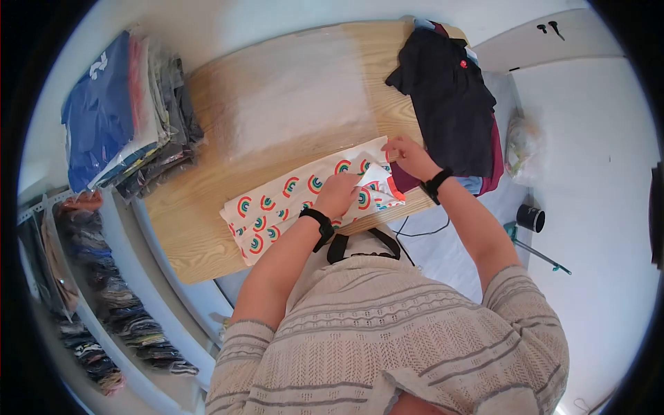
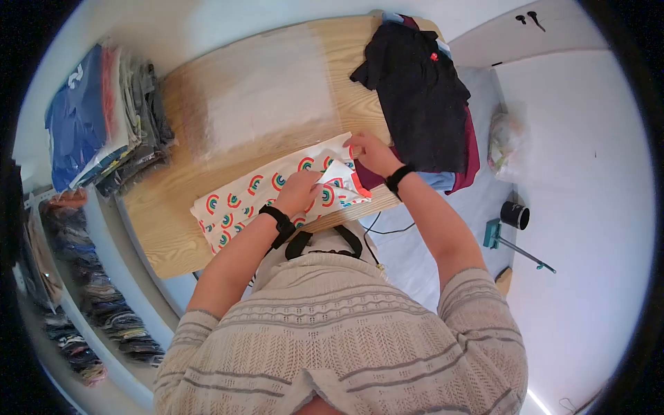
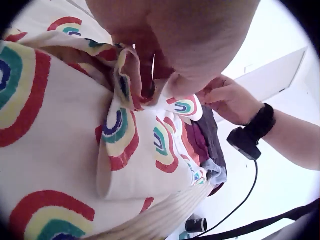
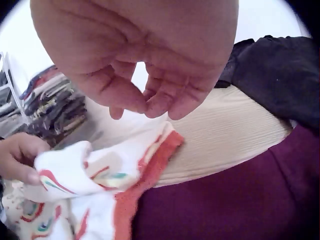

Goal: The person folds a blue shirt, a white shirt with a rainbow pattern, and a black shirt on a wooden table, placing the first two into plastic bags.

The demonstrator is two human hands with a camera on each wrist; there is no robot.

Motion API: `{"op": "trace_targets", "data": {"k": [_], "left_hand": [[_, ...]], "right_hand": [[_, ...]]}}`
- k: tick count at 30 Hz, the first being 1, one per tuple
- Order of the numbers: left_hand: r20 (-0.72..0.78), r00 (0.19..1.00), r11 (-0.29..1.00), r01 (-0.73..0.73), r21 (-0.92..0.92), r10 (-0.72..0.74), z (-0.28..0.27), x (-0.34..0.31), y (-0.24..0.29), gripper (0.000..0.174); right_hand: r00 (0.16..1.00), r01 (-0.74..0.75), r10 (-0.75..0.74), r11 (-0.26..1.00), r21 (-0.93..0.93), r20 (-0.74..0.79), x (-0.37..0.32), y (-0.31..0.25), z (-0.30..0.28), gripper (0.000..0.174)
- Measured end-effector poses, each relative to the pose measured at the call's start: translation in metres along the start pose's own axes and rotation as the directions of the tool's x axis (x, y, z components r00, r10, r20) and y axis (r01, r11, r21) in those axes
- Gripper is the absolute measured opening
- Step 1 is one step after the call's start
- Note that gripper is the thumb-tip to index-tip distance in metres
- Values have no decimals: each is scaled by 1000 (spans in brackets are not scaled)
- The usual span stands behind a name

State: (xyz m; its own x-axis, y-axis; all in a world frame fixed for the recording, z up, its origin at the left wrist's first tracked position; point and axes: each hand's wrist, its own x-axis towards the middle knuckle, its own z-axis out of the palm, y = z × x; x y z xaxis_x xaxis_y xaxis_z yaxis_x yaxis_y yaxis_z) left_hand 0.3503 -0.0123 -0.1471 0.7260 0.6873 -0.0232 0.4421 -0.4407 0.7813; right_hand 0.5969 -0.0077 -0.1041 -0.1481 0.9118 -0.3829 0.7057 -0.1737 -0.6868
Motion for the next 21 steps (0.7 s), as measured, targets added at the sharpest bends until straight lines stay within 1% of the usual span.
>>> {"op": "trace_targets", "data": {"k": [1, 2, 3, 4, 5, 6, 7, 8, 9, 10, 12, 13, 14, 15, 16, 17, 18, 19, 20, 21], "left_hand": [[11, 1000, 1000, -2, 4, 2, -2, -2, 0, 15], [42, 991, 989, 128, -74, -125, -3, -2, 0, 15], [82, 965, 955, 257, -147, -248, -4, -2, -2, 16], [89, 965, 956, 257, -144, -246, -4, -2, -6, 16], [115, 911, 854, 411, -320, -395, -4, -3, -10, 19], [168, 832, 695, 538, -477, -528, -4, -5, -12, 21], [174, 830, 693, 543, -474, -531, -4, -7, -15, 21], [90, 852, 734, 494, -467, -516, -5, -7, -18, 22], [5, 869, 773, 443, -455, -495, -10, -5, -14, 24], [9, 869, 773, 445, -453, -495, -14, -1, -9, 24], [118, 792, 636, 561, -530, -599, -19, 8, 1, 27], [118, 792, 636, 561, -529, -599, -13, 8, -8, 27], [45, 809, 707, 538, -460, -586, -3, 7, -20, 26], [-26, 825, 768, 513, -383, -564, -3, 7, -21, 26], [-27, 825, 769, 513, -382, -564, -3, 6, -21, 26], [-51, 798, 742, 532, -407, -600, -2, 3, -21, 26], [-73, 769, 715, 549, -433, -635, -2, 1, -19, 25], [-72, 770, 716, 549, -431, -634, 1, 0, -20, 25], [-91, 761, 710, 545, -445, -642, 4, 0, -22, 25], [-109, 751, 703, 542, -460, -651, 6, 0, -24, 24]], "right_hand": [[991, 113, -120, 986, -120, -53, 8, 14, 5, 36], [991, 108, -115, 988, -113, -61, 15, 27, 9, 36], [985, 145, -155, 981, -125, -75, 20, 33, 12, 33], [977, 182, -195, 973, -140, -84, 25, 38, 12, 30], [978, 178, -190, 975, -134, -86, 29, 45, 11, 30], [995, 93, -94, 995, -41, -19, 34, 42, 9, 26], [998, 1, -4, 999, 47, 58, 36, 39, 8, 23], [998, -3, 0, 999, 53, 59, 37, 35, 8, 23], [998, -36, 34, 998, 41, 60, 39, 33, 8, 19], [996, -70, 68, 997, 29, 59, 40, 30, 8, 17], [996, -81, 79, 996, 47, 40, 43, 33, 11, 17], [996, -88, 86, 994, 61, 23, 45, 37, 13, 18], [996, -87, 85, 994, 62, 23, 47, 41, 16, 18], [997, -83, 83, 986, 147, 8, 48, 43, 18, 20], [997, -77, 81, 970, 231, -8, 49, 46, 20, 21], [997, -76, 81, 970, 233, -10, 51, 49, 21, 21], [991, -132, 132, 975, 181, 14, 51, 43, 18, 20], [982, -186, 183, 974, 126, 35, 51, 38, 15, 20], [983, -185, 182, 974, 127, 33, 51, 32, 12, 20], [995, -95, 97, 993, 72, -29, 49, 29, 11, 19]]}}
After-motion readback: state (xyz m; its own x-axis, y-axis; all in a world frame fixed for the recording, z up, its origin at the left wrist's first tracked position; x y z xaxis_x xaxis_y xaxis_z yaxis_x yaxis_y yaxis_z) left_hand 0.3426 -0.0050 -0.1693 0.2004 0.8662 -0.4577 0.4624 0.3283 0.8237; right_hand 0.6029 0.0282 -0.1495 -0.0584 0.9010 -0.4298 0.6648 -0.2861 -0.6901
